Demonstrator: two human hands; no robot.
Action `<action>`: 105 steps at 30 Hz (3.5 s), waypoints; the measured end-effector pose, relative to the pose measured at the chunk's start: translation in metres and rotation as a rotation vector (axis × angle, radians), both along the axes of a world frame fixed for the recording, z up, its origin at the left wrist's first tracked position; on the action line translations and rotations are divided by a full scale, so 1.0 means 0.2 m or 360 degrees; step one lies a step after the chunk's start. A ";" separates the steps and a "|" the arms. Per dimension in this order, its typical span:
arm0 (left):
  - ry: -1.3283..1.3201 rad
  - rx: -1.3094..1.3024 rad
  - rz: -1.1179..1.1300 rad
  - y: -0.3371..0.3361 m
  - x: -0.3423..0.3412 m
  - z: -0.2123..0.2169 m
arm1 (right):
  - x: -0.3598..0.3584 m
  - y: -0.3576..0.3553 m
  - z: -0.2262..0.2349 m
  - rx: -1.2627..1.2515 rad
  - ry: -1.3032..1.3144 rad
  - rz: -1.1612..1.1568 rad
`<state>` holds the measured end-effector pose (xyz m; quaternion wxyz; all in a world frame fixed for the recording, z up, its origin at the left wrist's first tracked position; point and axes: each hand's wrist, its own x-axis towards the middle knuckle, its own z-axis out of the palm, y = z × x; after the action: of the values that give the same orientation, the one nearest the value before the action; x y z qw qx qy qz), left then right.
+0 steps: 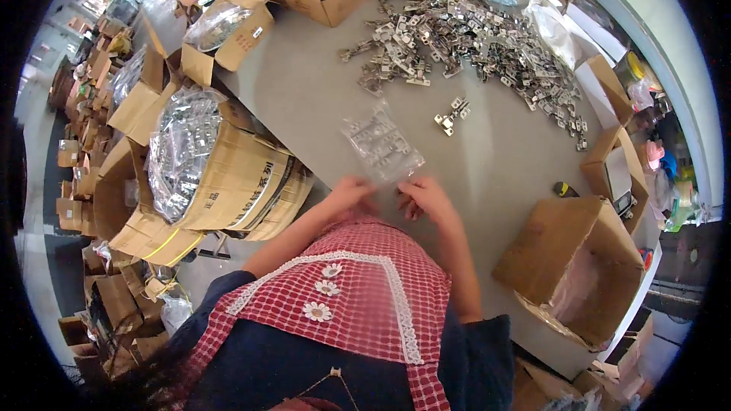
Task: The person puts metal hinges into a plastic bag by hand and then places the bag into a cardboard box.
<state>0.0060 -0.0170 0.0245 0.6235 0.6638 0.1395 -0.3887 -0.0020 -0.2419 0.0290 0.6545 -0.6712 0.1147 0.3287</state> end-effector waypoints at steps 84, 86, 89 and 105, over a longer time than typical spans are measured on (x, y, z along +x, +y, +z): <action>-0.0431 -0.0772 -0.0739 -0.31 -0.11 0.62 | -0.45 -0.12 0.63 -0.0350 -0.1069 0.0062; -0.0280 -0.0713 -0.0716 -0.34 -0.05 0.61 | -0.41 -0.06 0.55 -0.0006 -0.1095 -0.0071; 0.0038 -0.1214 -0.0046 -0.26 0.06 0.54 | -0.31 -0.09 0.58 0.0528 -0.1069 -0.0190; -0.1125 -0.0859 0.0337 -0.21 0.05 0.48 | -0.18 0.12 0.39 0.0505 -0.0031 -0.0492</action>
<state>0.0166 -0.0587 0.1203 0.8199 0.5515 -0.1210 -0.0948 -0.0390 -0.2179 0.1074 0.7956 -0.5372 0.1568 0.2318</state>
